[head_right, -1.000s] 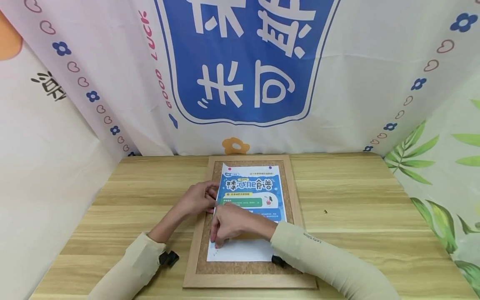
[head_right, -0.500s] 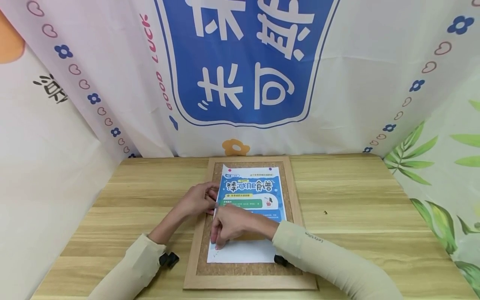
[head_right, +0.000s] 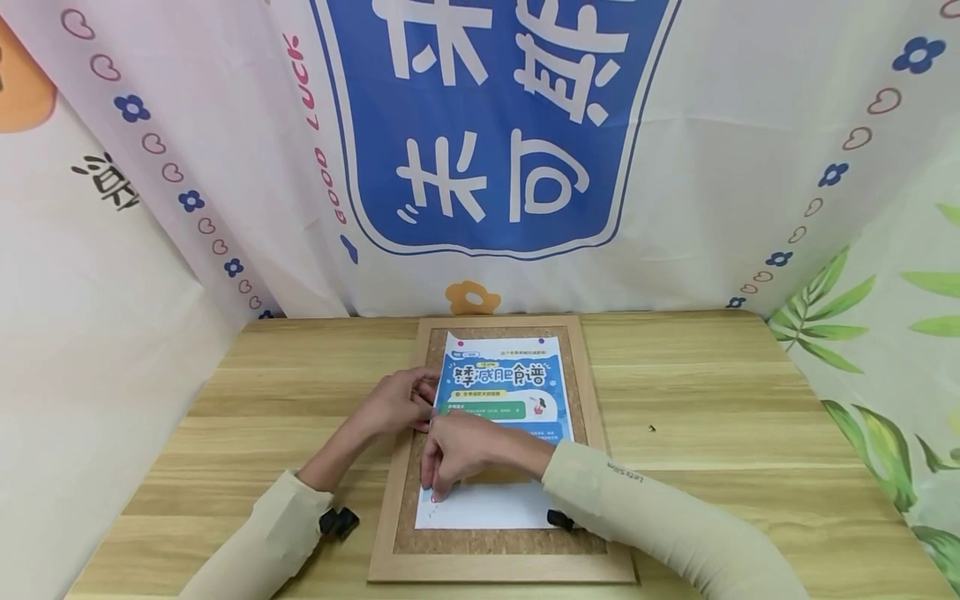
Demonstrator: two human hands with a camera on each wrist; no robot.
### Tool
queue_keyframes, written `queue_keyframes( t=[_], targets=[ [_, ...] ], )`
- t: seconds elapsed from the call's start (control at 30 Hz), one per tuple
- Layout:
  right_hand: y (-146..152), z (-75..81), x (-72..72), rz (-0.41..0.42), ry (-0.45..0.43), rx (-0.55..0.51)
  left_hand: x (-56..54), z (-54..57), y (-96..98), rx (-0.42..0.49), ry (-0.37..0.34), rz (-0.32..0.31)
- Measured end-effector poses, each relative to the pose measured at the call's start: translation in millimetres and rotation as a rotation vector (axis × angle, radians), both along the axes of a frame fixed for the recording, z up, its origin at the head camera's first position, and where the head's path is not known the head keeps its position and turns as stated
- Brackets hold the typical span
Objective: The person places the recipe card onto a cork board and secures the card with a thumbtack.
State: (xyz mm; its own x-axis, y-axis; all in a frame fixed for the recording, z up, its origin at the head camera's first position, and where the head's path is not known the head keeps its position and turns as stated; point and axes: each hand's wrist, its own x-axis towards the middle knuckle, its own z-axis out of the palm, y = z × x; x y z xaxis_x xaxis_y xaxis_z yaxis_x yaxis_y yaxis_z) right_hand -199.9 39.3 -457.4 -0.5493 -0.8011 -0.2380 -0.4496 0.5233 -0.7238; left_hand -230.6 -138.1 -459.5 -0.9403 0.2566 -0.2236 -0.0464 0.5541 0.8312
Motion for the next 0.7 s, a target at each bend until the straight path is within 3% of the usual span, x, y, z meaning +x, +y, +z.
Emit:
queue_keyframes(
  t=[0.47,0.7],
  targets=[
    [8,-0.6,-4.0,0.100,-0.021,-0.077,-0.6,-1.5,-2.0,-0.007,-0.001,0.002],
    [25,6.4,-7.1,0.102,-0.045,-0.088,-0.1,-1.0,-0.5,0.001,0.004,-0.001]
  ],
)
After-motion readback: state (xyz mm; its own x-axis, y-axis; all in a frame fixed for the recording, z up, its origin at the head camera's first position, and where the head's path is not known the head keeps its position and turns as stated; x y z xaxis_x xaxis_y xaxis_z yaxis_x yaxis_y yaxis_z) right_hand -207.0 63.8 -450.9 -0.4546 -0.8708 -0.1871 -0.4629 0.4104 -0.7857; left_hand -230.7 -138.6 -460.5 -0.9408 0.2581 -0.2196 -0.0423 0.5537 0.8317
